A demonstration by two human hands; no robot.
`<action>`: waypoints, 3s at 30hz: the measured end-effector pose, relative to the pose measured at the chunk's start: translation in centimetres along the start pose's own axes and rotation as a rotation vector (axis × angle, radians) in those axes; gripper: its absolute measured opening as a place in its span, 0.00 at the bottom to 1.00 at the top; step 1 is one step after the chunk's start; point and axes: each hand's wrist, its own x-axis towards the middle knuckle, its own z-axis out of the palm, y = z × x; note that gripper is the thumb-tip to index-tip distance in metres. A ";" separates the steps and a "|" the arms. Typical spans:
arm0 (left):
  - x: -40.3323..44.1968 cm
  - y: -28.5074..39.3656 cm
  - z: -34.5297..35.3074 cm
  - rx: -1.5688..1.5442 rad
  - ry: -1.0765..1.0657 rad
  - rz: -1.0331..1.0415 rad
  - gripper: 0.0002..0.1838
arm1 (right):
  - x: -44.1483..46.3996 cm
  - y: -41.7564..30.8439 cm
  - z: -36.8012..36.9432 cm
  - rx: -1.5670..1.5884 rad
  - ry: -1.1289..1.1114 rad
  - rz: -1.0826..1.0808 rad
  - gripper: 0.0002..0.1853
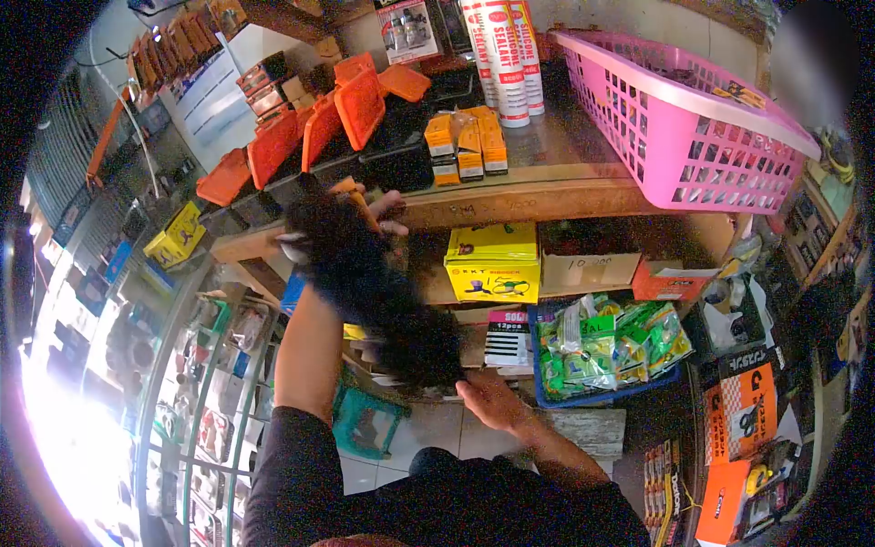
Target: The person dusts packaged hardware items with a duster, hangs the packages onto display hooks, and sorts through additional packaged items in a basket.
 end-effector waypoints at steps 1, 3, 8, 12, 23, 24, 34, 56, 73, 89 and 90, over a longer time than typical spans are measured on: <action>-1.2 0.1 -1.2 -0.047 0.141 -0.107 0.46 | 0.2 0.8 0.1 -0.069 0.113 -0.074 0.21; -2.9 -0.1 -2.8 -0.247 0.257 -0.012 0.41 | -0.4 -1.7 0.1 0.118 0.239 0.083 0.21; -0.8 0.1 -0.7 0.022 0.165 -0.080 0.44 | 0.1 0.0 0.0 -0.010 0.083 -0.082 0.20; -3.3 -0.5 -3.6 -0.371 0.229 0.146 0.32 | -0.2 -1.0 0.2 0.072 0.143 0.047 0.22; -1.5 0.1 -2.2 -0.233 0.160 -0.040 0.40 | 0.0 -0.6 0.4 0.121 0.092 0.032 0.20; -1.2 0.2 -2.2 -0.069 -0.014 -0.104 0.47 | 0.1 -0.8 0.5 0.042 0.035 -0.016 0.19; -1.6 -0.3 -2.8 -0.081 0.134 -0.051 0.38 | -0.2 -0.7 0.1 0.263 0.035 0.046 0.14; -2.0 0.1 -2.6 -0.066 0.133 -0.116 0.40 | -0.1 -0.3 0.5 0.306 0.018 0.073 0.18; -2.3 0.3 -1.6 -0.066 0.250 -0.129 0.44 | -2.1 -1.9 1.5 0.272 0.202 0.077 0.19; -11.1 2.3 10.7 -0.104 0.797 -0.058 0.46 | -9.3 -3.9 10.3 0.253 0.207 0.284 0.17; -11.6 2.1 11.1 -0.252 0.778 -0.056 0.45 | -9.9 -4.5 10.8 0.171 0.195 0.323 0.18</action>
